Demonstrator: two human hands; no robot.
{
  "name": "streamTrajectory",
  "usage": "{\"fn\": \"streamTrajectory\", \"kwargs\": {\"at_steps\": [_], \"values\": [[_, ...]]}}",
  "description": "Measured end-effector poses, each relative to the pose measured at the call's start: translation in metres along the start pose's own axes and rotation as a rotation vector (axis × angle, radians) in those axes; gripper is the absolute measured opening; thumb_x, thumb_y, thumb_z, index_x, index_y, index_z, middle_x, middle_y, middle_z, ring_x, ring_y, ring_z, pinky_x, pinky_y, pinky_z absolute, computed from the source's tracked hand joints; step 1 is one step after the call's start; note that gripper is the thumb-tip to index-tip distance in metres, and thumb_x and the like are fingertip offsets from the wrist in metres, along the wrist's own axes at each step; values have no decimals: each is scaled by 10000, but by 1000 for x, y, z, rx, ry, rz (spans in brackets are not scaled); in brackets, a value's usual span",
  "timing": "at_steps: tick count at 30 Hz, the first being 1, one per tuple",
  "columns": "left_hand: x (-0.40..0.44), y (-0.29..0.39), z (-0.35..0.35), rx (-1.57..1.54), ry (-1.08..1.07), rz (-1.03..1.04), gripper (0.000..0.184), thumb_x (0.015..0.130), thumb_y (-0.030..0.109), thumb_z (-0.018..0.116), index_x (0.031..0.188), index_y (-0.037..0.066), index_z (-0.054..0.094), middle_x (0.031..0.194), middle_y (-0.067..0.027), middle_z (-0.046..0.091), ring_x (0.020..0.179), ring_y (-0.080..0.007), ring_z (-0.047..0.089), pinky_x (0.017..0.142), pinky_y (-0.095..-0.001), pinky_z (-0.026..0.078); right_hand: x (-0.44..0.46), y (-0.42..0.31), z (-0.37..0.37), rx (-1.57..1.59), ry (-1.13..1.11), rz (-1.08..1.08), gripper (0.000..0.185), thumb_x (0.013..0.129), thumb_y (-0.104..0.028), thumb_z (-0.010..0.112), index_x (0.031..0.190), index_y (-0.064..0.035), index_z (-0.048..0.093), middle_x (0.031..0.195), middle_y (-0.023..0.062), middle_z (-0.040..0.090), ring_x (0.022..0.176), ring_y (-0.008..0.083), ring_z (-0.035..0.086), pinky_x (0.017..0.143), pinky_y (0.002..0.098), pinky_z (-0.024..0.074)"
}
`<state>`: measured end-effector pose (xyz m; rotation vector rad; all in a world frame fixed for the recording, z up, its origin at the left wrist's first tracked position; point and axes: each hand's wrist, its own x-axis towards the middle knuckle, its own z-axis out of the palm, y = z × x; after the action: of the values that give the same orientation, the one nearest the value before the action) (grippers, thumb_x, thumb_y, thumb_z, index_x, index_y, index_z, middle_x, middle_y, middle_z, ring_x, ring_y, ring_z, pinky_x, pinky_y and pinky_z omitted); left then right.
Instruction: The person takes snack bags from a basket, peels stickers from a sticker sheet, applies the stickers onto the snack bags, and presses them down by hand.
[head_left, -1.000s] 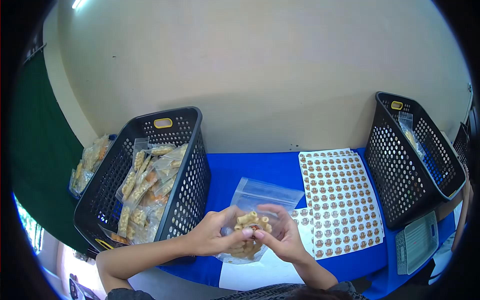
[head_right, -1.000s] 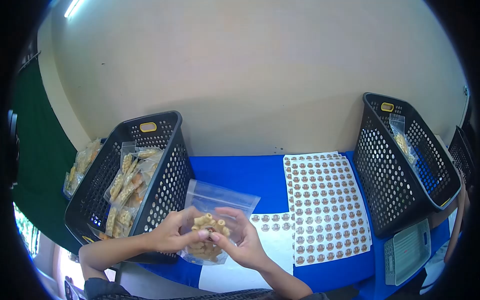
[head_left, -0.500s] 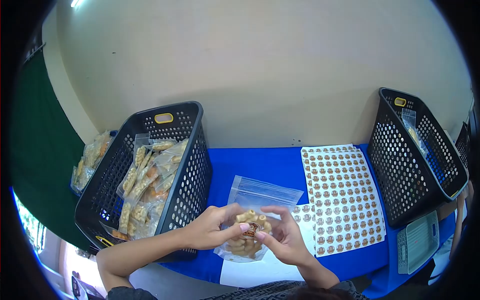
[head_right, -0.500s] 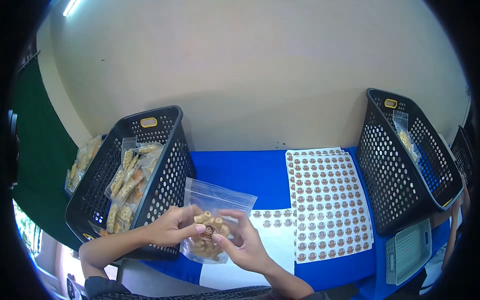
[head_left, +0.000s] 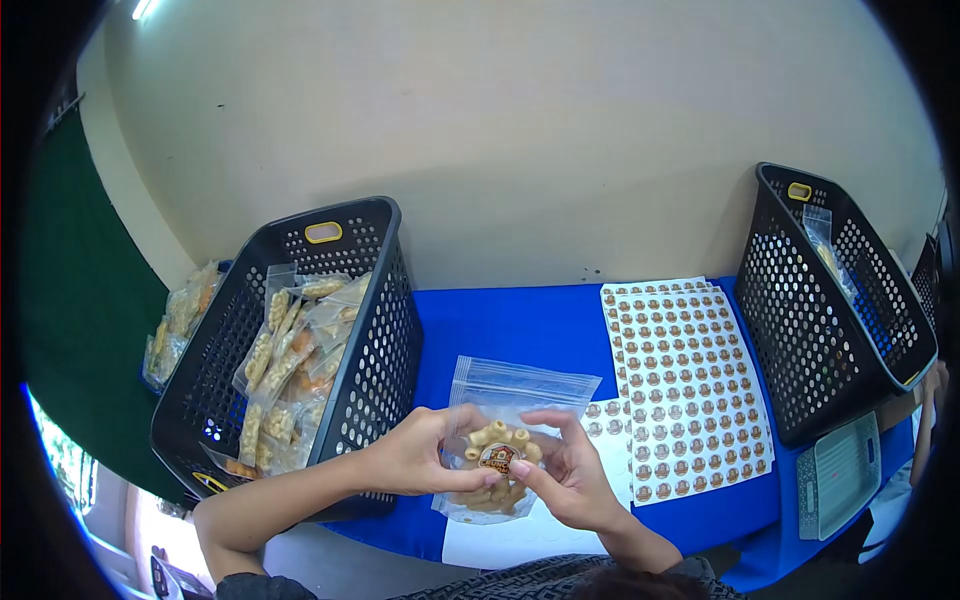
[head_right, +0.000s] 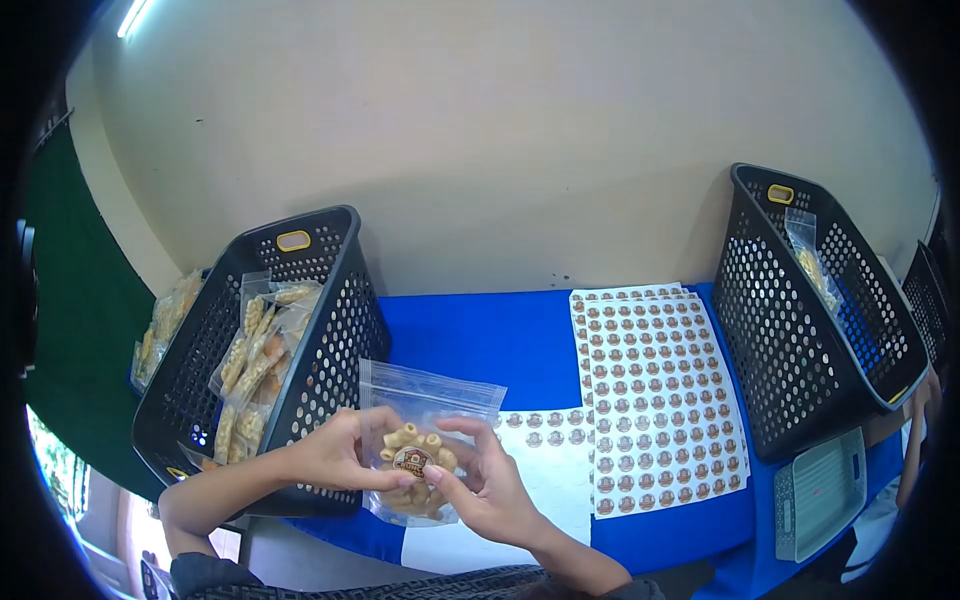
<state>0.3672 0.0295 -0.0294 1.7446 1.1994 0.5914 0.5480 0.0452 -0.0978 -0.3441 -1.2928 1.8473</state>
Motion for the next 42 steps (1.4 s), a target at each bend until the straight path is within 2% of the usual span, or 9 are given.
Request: {"fn": "streamTrajectory", "kwargs": {"at_steps": [6,11,18,26,30,32,36,38,42], "values": [[-1,-1,5,147,55,27,335,678,197,695,865,-9,510,758,-54,581,648,-65,529,545,-194,421,-3,4,3,-100,31,-34,361,825,-56,452,1128,7,265,1068,216,451,972,186,488,746,250,457],[-2,-12,9,-10,49,57,387,708,278,649,895,-32,511,754,-123,593,710,-134,578,576,-238,465,-9,5,3,-76,10,-58,321,867,-131,371,1133,14,266,1070,219,461,966,181,482,791,296,426],[-4,-2,5,-174,-86,-2,405,789,260,558,1030,-40,433,884,-129,567,809,-117,539,593,-238,462,-10,-12,0,4,56,21,307,881,-151,333,1132,17,282,1067,195,476,963,178,480,821,317,409],[-4,11,8,124,127,-40,363,738,327,613,804,-26,555,563,-72,566,490,-82,536,439,-207,417,-15,5,8,-230,126,-124,297,861,-91,367,1125,29,301,996,192,519,869,171,540,701,273,486],[-3,-4,12,1,156,21,382,702,341,646,768,-26,563,569,-83,570,500,-84,543,447,-204,423,-15,7,9,-284,149,-119,279,859,-80,364,1111,34,324,939,190,547,807,177,569,682,275,499],[-4,6,9,65,85,-96,287,670,161,698,795,-39,534,727,-75,593,645,-82,558,553,-191,451,-14,6,10,-283,150,-112,275,859,-79,364,1108,32,327,938,192,548,811,180,569,683,275,500],[-5,1,7,106,75,-43,317,654,189,711,793,-35,534,723,-75,591,637,-78,553,546,-185,442,-13,6,11,-264,155,-86,267,859,-78,365,1101,31,333,939,191,550,822,184,569,690,275,500],[-3,-2,10,112,193,190,386,632,319,679,697,-37,545,549,-105,553,500,-117,551,463,-228,432,-12,5,9,-257,157,-79,270,858,-78,365,1102,32,331,946,193,549,817,179,570,689,273,500],[-6,9,10,135,202,96,389,644,323,677,684,-38,536,537,-109,542,492,-107,542,446,-229,416,-13,5,14,-230,169,-119,276,856,-73,368,1104,41,327,959,203,547,804,167,568,692,272,497]]}}
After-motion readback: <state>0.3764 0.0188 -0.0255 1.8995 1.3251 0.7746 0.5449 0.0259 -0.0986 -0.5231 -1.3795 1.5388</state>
